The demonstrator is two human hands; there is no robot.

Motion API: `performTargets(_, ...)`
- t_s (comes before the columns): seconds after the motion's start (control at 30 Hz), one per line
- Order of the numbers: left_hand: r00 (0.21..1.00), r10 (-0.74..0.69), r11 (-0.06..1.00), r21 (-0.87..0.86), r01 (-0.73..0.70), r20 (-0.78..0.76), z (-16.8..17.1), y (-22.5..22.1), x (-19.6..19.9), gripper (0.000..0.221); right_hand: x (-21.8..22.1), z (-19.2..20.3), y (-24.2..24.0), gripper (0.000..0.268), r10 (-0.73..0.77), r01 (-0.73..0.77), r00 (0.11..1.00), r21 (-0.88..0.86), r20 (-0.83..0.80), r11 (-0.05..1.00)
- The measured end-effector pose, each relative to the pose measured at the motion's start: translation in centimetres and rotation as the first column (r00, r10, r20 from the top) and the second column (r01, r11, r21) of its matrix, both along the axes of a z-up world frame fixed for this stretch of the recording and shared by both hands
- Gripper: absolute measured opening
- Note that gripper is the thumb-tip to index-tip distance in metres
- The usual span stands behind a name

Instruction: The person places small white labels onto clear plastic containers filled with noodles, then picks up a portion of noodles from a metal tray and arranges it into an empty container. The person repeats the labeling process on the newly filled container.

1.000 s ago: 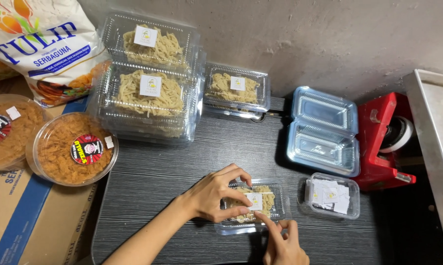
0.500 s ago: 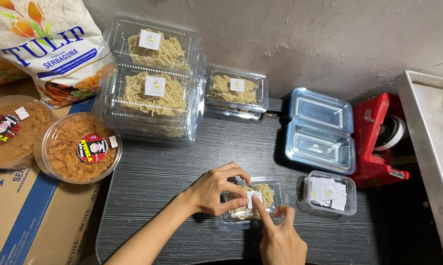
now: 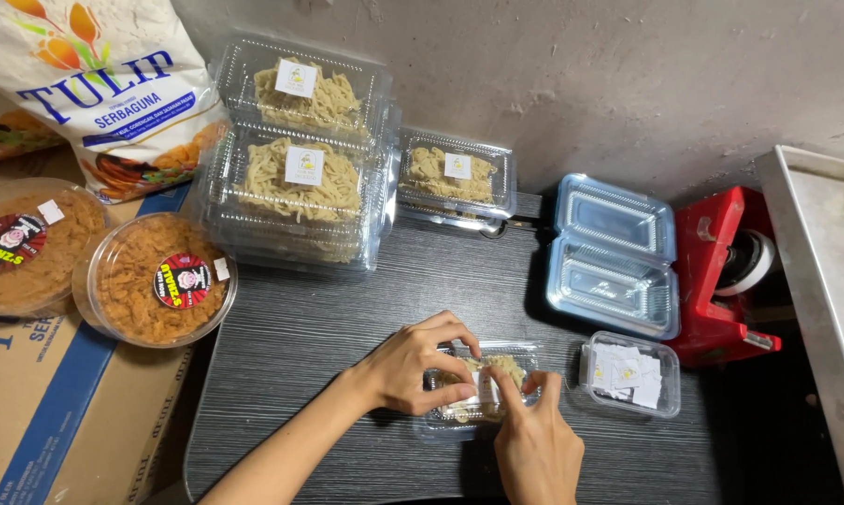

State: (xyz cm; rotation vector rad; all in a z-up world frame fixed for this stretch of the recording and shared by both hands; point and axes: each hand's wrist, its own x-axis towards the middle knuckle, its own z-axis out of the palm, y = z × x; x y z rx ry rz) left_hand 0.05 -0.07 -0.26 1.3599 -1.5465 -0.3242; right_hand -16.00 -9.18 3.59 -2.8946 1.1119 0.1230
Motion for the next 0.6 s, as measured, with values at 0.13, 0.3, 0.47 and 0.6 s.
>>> performTargets(0.13, 1.000, 0.004, 1.000, 0.007, -0.004, -0.005, 0.4, 0.1, 0.0, 0.032, 0.3, 0.3, 0.1, 0.049, 0.039, -0.039, 0.999, 0.041, -0.012, 0.998)
performTargets(0.3, 0.999, 0.002, 1.000, 0.015, -0.002, -0.045, 0.7, 0.3, 0.1, 0.031, 0.2, 1.1, 0.3, 0.042, -0.107, 0.107, 0.994, 0.031, -0.002, 0.994)
performTargets(0.47, 0.999, 0.002, 1.000, 0.011, -0.002, -0.042, 0.5, 0.3, 0.1, 0.032, -0.1, 0.1, 0.3, 0.045, -0.051, 0.052, 0.997, -0.025, 0.052, 0.998)
performTargets(0.6, 1.000, 0.003, 1.000, 0.013, -0.002, -0.030, 0.7, 0.3, 0.1, 0.030, 0.1, -0.2, 0.2, 0.052, -0.020, 0.021, 0.998, -0.023, 0.059, 1.000)
